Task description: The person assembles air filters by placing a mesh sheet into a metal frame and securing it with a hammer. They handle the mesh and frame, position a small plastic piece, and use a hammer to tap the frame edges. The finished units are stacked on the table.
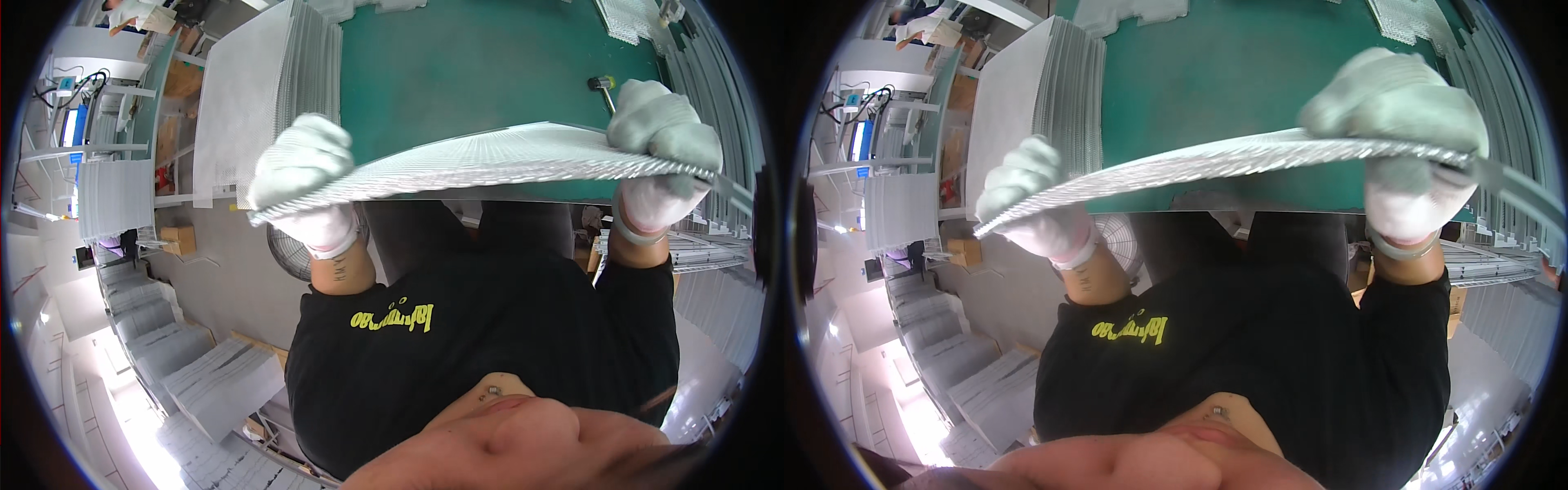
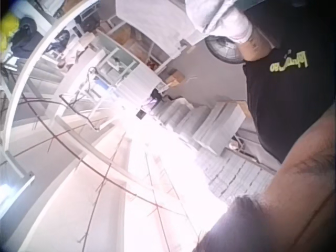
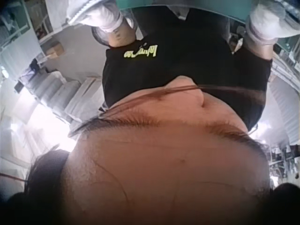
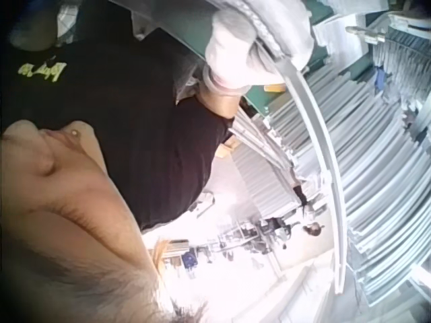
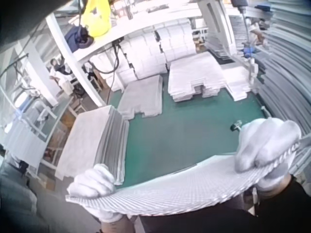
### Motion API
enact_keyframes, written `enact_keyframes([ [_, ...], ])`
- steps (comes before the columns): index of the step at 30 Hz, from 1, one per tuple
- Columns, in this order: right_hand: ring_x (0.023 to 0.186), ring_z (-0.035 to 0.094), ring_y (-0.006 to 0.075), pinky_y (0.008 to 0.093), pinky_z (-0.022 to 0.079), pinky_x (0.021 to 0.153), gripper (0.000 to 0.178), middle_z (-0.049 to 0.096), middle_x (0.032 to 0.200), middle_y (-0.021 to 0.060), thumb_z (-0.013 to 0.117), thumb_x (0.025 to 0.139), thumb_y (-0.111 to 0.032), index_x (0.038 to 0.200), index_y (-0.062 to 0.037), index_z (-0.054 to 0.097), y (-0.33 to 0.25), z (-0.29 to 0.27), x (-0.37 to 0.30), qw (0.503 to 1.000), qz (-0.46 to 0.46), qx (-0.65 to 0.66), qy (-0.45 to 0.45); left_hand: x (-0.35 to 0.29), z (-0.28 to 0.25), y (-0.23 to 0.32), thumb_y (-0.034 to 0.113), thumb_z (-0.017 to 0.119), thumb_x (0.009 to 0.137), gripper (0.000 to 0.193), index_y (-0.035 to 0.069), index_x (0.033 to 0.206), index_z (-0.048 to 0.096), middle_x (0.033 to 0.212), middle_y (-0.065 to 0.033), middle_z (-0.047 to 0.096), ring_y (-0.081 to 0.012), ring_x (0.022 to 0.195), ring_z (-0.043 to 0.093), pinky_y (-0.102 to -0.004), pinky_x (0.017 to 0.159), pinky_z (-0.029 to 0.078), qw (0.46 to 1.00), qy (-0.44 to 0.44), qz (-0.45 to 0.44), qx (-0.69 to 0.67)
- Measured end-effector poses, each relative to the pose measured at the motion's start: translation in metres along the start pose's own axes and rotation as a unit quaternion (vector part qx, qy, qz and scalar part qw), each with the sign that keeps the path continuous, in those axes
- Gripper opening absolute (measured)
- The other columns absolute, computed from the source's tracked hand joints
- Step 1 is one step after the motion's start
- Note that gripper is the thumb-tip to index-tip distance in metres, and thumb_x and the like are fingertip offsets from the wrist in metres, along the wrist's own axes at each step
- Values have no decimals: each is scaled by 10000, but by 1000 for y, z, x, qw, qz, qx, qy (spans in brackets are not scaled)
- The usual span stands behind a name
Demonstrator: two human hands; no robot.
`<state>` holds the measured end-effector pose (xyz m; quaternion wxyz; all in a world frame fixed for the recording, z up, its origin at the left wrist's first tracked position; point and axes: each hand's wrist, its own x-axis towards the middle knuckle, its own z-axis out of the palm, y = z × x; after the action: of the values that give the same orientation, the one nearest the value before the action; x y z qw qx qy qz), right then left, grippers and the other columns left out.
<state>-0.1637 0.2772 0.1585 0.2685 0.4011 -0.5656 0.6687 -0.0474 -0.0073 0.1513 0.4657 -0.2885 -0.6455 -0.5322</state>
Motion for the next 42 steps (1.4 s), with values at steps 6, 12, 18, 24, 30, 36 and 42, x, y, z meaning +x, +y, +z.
enact_keyframes([
  [6,671,499,194,337,376,566,364,562,777,71,583,971,-375,834,-45,513,25,-20,-3,990,43,134,-34,-6,29,8,273,598,973,301,33,810,518,707,-80,562,-195,582,546,-346,533,494,996,-55,49,46],
  [12,572,543,152,314,388,489,202,593,732,51,582,806,-132,660,-119,442,9,-66,-29,916,-129,187,-332,-67,-19,-4,166,600,810,194,73,944,705,1024,-67,666,-262,946,608,-418,871,491,907,-388,-115,-119],
  [18,507,518,147,300,392,501,287,589,676,48,579,615,-242,562,-134,318,-29,-58,-94,960,-100,104,-238,-117,-19,-36,75,575,809,418,56,1225,609,1252,-120,605,-336,1200,531,-453,1018,413,820,-426,-263,277],
  [24,503,510,162,307,355,458,334,624,673,74,557,471,-285,508,-134,261,-33,-59,-97,962,-77,113,-238,-112,-17,-61,83,601,790,380,66,1168,637,1174,-91,639,-303,1153,561,-426,997,429,827,-445,-213,271],
  [30,346,370,87,253,185,373,314,480,494,44,592,639,-194,590,-131,289,-25,-47,-99,961,-131,147,-195,-113,-15,-68,95,609,774,343,79,1112,661,1100,-71,666,-292,1073,590,-422,973,443,843,-422,-200,267],
  [36,749,604,232,352,450,579,238,658,878,84,611,504,-219,595,-107,421,-29,-65,-115,969,-81,113,-206,-117,-14,-73,106,615,778,328,80,1102,661,1087,-84,674,-306,1034,601,-404,925,476,835,-420,-235,267],
  [42,803,602,231,360,473,622,244,645,923,72,618,551,-228,669,-102,445,-32,-65,-101,968,-61,98,-222,-100,-38,-77,-17,522,816,406,28,1207,621,1117,-145,683,-309,1094,625,-382,972,487,816,-435,-360,127],
])
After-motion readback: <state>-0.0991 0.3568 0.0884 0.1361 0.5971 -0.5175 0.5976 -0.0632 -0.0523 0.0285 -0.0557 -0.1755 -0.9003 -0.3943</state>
